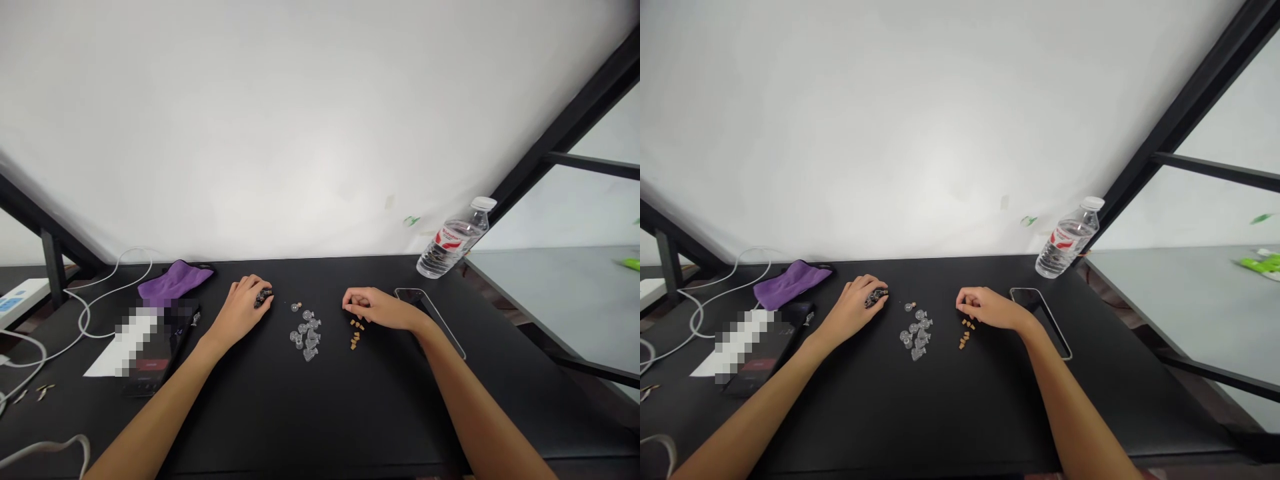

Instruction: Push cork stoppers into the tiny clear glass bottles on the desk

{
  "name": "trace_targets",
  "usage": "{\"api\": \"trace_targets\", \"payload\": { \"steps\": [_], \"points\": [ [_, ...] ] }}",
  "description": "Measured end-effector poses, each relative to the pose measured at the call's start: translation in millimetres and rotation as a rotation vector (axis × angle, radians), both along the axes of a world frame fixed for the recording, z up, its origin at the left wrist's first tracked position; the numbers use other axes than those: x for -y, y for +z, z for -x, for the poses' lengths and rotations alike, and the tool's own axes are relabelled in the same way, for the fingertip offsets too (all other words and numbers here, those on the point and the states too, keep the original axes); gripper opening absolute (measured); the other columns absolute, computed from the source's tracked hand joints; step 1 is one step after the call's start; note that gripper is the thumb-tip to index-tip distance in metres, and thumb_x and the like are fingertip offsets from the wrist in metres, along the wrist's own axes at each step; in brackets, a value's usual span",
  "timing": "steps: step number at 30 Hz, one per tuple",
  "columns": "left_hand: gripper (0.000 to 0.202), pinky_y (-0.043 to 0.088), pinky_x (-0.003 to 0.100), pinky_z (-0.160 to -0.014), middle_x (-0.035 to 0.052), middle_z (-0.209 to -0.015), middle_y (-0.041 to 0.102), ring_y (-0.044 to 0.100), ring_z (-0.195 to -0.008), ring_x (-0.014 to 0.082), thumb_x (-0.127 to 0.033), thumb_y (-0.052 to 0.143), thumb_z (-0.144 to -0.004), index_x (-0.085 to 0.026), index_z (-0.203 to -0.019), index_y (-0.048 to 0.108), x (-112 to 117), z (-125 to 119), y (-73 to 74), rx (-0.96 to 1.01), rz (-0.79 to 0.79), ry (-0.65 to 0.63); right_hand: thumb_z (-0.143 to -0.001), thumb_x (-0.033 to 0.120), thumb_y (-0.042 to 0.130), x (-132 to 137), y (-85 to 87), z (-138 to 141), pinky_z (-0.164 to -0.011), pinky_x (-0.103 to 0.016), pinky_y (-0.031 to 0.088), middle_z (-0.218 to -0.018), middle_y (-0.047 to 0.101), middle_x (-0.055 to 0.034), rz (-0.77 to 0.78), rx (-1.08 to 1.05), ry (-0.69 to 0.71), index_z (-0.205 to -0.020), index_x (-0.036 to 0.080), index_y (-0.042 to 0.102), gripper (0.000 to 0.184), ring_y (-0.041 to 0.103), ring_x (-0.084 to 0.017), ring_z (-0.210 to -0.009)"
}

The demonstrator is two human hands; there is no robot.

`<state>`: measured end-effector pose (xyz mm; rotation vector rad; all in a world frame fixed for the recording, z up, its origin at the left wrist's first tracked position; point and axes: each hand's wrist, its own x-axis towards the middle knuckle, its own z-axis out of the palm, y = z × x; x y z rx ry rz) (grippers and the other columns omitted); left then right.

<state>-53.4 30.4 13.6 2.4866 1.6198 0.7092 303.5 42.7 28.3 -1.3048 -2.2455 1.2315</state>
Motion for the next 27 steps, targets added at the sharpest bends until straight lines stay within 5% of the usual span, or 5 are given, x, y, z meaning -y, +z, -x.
{"api": "trace_targets", "payload": {
  "steps": [10,20,27],
  "points": [
    [0.013,0.035,0.044,-0.1,0.0015,-0.114,0.066,0.062,-0.108,0.0229,-0.025,0.061,-0.099,-0.027,-0.112,0.064,3,-5,-5.4,0.036,0.025,0.001,-0.098,0.05,0.055,0,0.4,2,-0.062,-0.027,0.041,-0.069,0.059,0.001,-0.01,0.002,-0.003,-0.095,0.018,0.062,0.032,0.054,-0.015,-0.064],
    [0.023,0.033,0.042,-0.107,0.0032,-0.122,0.065,0.059,-0.115,0.0211,-0.023,0.051,-0.105,-0.028,-0.123,0.063,24,-33,5.1,0.045,0.01,-0.241,-0.098,0.049,0.055,0,-1.1,1,-0.061,-0.026,0.04,-0.068,0.057,0.0019,-0.035,0.019,-0.003,-0.095,0.019,0.062,0.031,0.052,-0.014,-0.063],
    [0.022,0.034,0.044,-0.105,0.0044,-0.119,0.067,0.06,-0.114,0.0219,-0.021,0.05,-0.105,-0.027,-0.119,0.066,20,-29,0.0,0.042,-0.03,-0.186,-0.098,0.052,0.055,1,0.8,2,-0.061,-0.026,0.041,-0.069,0.06,0.0009,-0.032,0.019,-0.008,-0.095,0.019,0.062,0.034,0.053,-0.015,-0.064]
  ]
}}
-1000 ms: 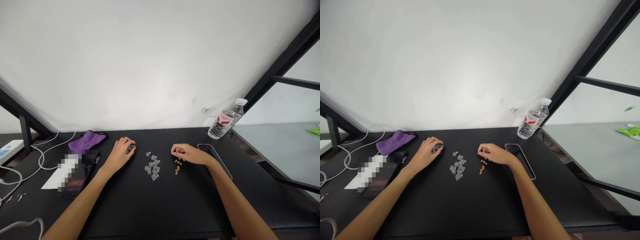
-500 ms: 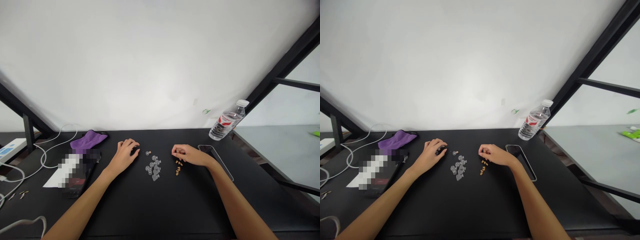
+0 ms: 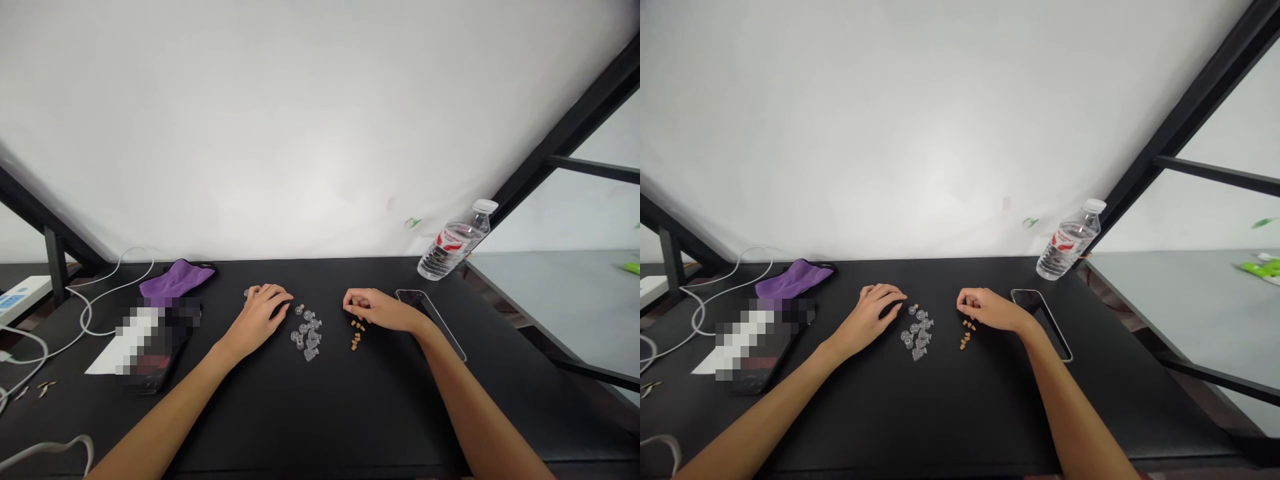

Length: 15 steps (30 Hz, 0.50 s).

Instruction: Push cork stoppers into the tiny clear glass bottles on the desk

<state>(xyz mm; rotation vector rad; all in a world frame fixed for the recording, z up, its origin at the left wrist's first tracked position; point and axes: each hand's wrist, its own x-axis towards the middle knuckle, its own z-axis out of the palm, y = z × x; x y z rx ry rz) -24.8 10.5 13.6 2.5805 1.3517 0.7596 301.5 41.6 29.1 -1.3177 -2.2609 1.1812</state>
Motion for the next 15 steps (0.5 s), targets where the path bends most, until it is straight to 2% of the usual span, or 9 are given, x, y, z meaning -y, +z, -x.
{"api": "trace_targets", "payload": {
  "steps": [6,11,15],
  "points": [
    [0.018,0.034,0.044,-0.102,0.0042,-0.117,0.069,0.062,-0.111,0.023,-0.021,0.053,-0.103,-0.026,-0.114,0.067,-6,4,-1.5,-0.012,-0.048,0.15,-0.097,0.051,0.055,1,2.3,1,-0.06,-0.026,0.04,-0.068,0.056,0.0011,-0.008,-0.005,0.002,-0.094,0.018,0.063,0.034,0.051,-0.015,-0.063],
    [0.021,0.036,0.044,-0.101,0.0042,-0.118,0.071,0.063,-0.115,0.0247,-0.027,0.048,-0.104,-0.027,-0.114,0.067,-19,34,2.6,0.055,-0.002,0.302,-0.097,0.051,0.056,1,1.2,0,-0.061,-0.026,0.04,-0.068,0.056,0.0013,-0.011,-0.012,-0.001,-0.094,0.018,0.063,0.034,0.051,-0.015,-0.064],
    [0.024,0.038,0.042,-0.102,0.0042,-0.121,0.071,0.063,-0.118,0.0247,-0.031,0.046,-0.105,-0.027,-0.118,0.066,-24,50,1.8,0.097,0.088,0.304,-0.097,0.052,0.055,1,-0.3,0,-0.061,-0.026,0.04,-0.068,0.057,0.0015,-0.012,-0.011,-0.003,-0.094,0.018,0.063,0.034,0.051,-0.015,-0.063]
  ]
}}
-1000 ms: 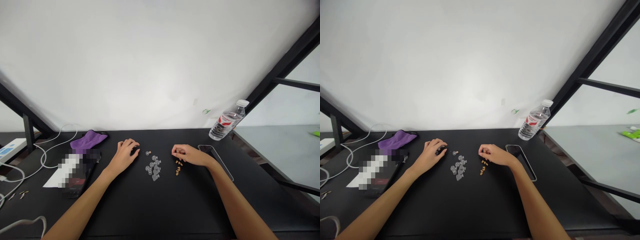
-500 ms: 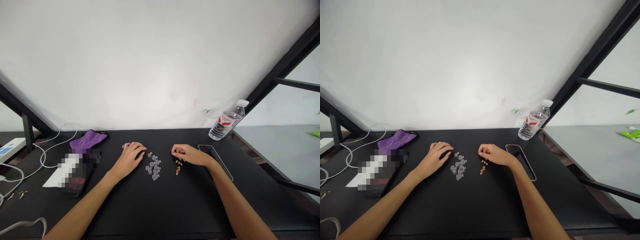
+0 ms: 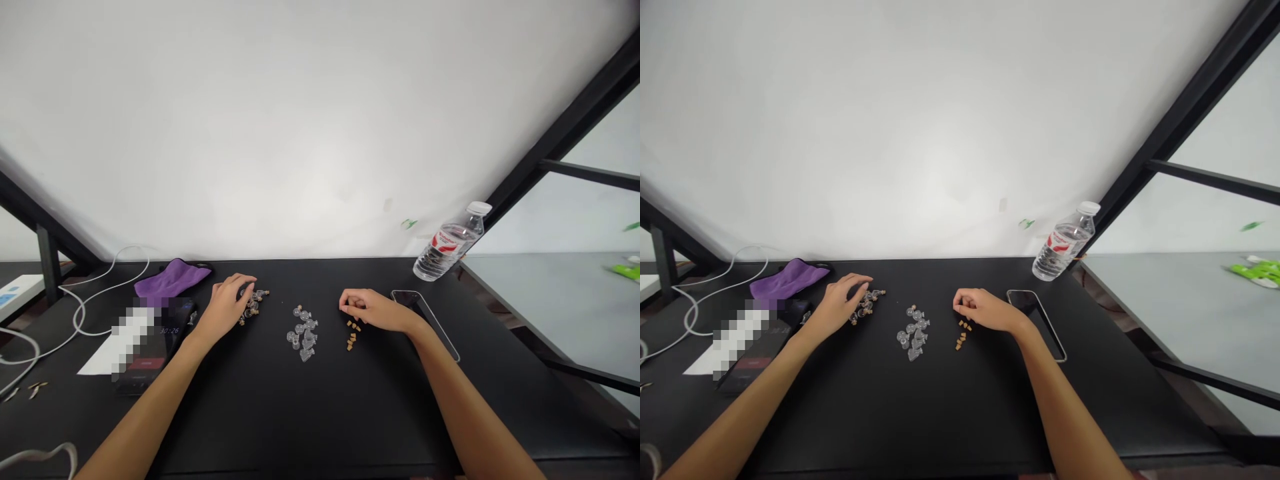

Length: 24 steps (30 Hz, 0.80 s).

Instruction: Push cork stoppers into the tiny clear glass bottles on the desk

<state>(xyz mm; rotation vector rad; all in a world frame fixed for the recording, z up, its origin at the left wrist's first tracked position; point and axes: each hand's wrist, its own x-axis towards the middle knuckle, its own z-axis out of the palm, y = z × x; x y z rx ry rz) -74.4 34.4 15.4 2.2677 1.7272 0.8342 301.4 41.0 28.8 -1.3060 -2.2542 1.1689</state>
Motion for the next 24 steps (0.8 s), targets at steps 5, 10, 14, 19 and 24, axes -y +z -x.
{"api": "trace_targets", "payload": {
  "steps": [5,10,14,19,24],
  "points": [
    [0.021,0.036,0.044,-0.103,0.0034,-0.118,0.072,0.063,-0.114,0.0258,-0.037,0.06,-0.099,-0.027,-0.116,0.068,10,-17,0.8,-0.099,-0.031,-0.05,-0.097,0.051,0.055,-1,0.9,1,-0.06,-0.026,0.038,-0.067,0.054,0.0025,-0.007,0.01,0.002,-0.094,0.018,0.062,0.034,0.049,-0.014,-0.063],
    [0.02,0.036,0.044,-0.099,0.003,-0.114,0.071,0.063,-0.109,0.0242,-0.019,0.062,-0.097,-0.027,-0.114,0.067,14,-29,-5.4,-0.153,-0.056,-0.105,-0.097,0.052,0.055,1,3.5,2,-0.06,-0.027,0.038,-0.065,0.054,0.0029,-0.009,0.014,0.0,-0.093,0.018,0.062,0.035,0.049,-0.014,-0.062],
    [0.024,0.037,0.043,-0.098,0.0022,-0.106,0.071,0.063,-0.104,0.023,-0.012,0.059,-0.096,-0.027,-0.113,0.066,13,-30,-9.7,-0.118,-0.063,-0.148,-0.096,0.053,0.055,1,3.5,2,-0.06,-0.027,0.037,-0.065,0.053,0.0029,-0.007,0.009,-0.006,-0.092,0.018,0.062,0.035,0.048,-0.014,-0.061],
    [0.024,0.04,0.042,-0.102,0.0021,-0.104,0.069,0.064,-0.094,0.019,-0.014,0.055,-0.1,-0.026,-0.118,0.065,23,-43,-4.3,-0.019,-0.142,-0.228,-0.097,0.051,0.054,3,4.9,9,-0.059,-0.027,0.035,-0.065,0.048,0.0038,-0.059,-0.018,-0.023,-0.09,0.019,0.062,0.034,0.043,-0.014,-0.061],
    [0.021,0.047,0.036,-0.09,0.0046,-0.107,0.069,0.064,-0.097,0.02,-0.02,0.054,-0.103,-0.027,-0.12,0.065,42,-64,3.8,0.1,-0.245,-0.352,-0.1,0.05,0.054,24,17.0,45,-0.06,-0.027,0.036,-0.069,0.048,0.0036,-0.158,-0.153,-0.082,-0.092,0.021,0.061,0.031,0.043,-0.014,-0.064]
  ]
}}
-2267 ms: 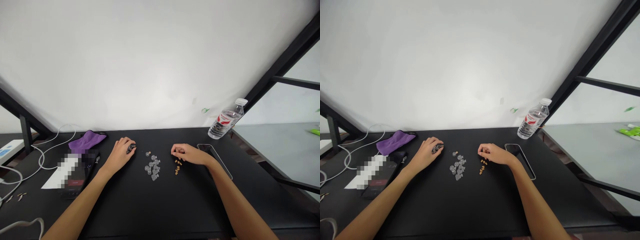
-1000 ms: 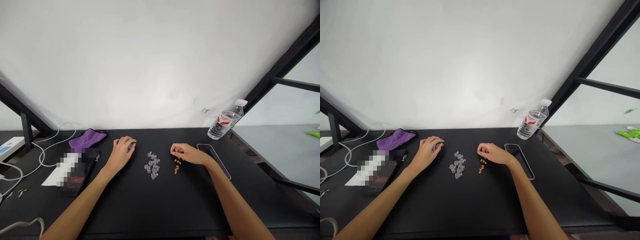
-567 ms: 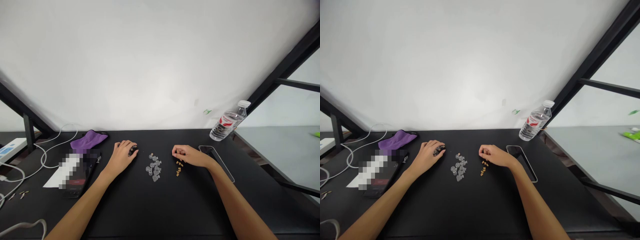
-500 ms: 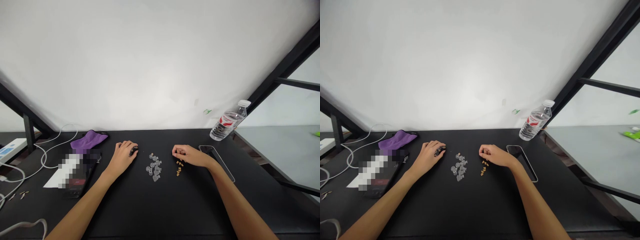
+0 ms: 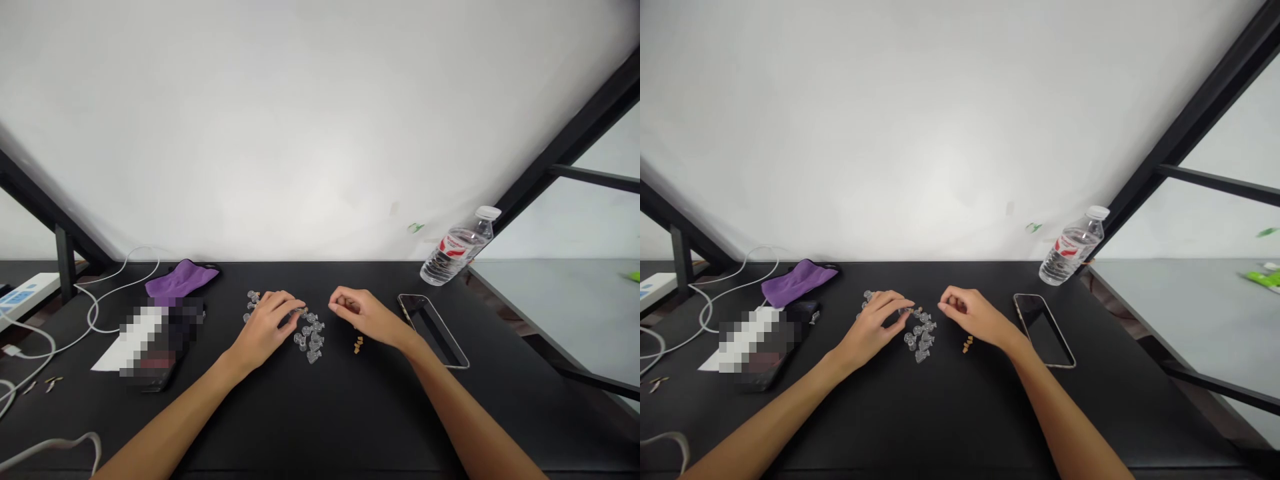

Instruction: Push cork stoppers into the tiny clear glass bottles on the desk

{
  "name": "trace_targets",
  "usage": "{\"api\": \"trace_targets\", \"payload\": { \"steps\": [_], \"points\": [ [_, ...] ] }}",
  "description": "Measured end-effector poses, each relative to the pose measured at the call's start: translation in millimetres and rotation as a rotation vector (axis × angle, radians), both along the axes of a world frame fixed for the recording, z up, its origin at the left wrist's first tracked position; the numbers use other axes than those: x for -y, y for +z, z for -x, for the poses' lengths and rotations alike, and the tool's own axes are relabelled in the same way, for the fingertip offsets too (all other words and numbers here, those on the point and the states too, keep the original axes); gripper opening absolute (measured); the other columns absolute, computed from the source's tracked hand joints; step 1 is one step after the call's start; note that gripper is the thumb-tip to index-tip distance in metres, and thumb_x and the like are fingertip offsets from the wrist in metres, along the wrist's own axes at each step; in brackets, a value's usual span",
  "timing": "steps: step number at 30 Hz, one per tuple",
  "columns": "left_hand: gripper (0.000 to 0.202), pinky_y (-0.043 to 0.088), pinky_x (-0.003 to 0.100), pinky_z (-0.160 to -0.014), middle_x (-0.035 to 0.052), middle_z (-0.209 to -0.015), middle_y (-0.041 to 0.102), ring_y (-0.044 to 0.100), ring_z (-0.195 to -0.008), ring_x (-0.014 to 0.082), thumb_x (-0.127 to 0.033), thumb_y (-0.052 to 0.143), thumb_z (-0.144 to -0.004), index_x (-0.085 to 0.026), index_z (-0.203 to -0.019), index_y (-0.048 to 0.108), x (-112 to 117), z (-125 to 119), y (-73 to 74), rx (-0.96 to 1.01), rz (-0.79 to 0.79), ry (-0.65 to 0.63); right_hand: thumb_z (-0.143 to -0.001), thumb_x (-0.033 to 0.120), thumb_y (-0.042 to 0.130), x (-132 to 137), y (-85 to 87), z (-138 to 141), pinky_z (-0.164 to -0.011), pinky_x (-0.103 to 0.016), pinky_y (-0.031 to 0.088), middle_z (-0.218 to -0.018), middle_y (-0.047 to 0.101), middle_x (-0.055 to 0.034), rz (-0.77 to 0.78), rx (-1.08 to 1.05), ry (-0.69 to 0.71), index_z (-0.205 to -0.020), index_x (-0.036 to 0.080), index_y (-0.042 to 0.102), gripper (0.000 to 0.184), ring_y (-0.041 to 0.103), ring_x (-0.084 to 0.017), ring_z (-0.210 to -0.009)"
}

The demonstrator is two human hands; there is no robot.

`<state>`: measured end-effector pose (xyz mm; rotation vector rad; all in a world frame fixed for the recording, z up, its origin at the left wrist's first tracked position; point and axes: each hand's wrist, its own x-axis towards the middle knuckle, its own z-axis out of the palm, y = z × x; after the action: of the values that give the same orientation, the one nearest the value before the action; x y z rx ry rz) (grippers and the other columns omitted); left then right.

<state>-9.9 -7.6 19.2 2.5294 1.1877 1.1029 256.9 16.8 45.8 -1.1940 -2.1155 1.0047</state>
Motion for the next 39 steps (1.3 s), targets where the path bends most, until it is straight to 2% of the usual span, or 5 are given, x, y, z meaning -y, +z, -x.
{"api": "trace_targets", "payload": {
  "steps": [7,12,23,30,39],
  "points": [
    [0.026,0.051,0.037,-0.09,0.0055,-0.107,0.071,0.067,-0.095,0.0192,-0.017,0.055,-0.102,-0.027,-0.126,0.061,13,-12,0.4,0.032,-0.049,-0.174,-0.106,0.048,0.046,25,0.9,40,-0.065,-0.027,0.038,-0.076,0.053,0.0025,-0.079,-0.02,0.139,-0.085,0.022,0.054,0.035,0.047,-0.015,-0.068],
    [0.027,0.054,0.038,-0.09,0.006,-0.107,0.071,0.068,-0.096,0.0203,-0.017,0.055,-0.102,-0.028,-0.126,0.062,13,-13,-2.4,0.077,-0.036,-0.166,-0.108,0.05,0.04,23,-4.8,39,-0.065,-0.027,0.037,-0.073,0.05,0.0021,-0.12,0.036,0.108,-0.078,0.022,0.044,0.041,0.045,-0.015,-0.066],
    [0.027,0.054,0.037,-0.091,0.0055,-0.106,0.069,0.066,-0.097,0.0199,-0.015,0.06,-0.098,-0.026,-0.123,0.063,11,-14,-4.5,0.209,0.06,-0.178,-0.108,0.047,0.04,23,-1.0,40,-0.064,-0.027,0.035,-0.074,0.049,0.0032,-0.065,-0.027,0.133,-0.081,0.022,0.047,0.038,0.043,-0.014,-0.067],
    [0.017,0.053,0.037,-0.09,0.0042,-0.1,0.067,0.065,-0.096,0.0203,-0.018,0.06,-0.098,-0.025,-0.113,0.066,3,-4,-4.6,0.181,0.137,-0.062,-0.102,0.044,0.053,5,7.5,4,-0.063,-0.026,0.037,-0.071,0.049,0.0044,-0.004,0.04,0.084,-0.091,0.022,0.056,0.025,0.045,-0.014,-0.065],
    [0.01,0.05,0.037,-0.091,0.0018,-0.098,0.067,0.063,-0.094,0.0207,-0.017,0.062,-0.097,-0.024,-0.104,0.067,-6,8,-4.0,-0.012,0.258,0.011,-0.092,0.044,0.063,-12,8.5,-42,-0.059,-0.026,0.037,-0.067,0.054,0.0022,0.193,0.229,0.183,-0.093,0.017,0.066,0.027,0.047,-0.014,-0.062]
  ]
}}
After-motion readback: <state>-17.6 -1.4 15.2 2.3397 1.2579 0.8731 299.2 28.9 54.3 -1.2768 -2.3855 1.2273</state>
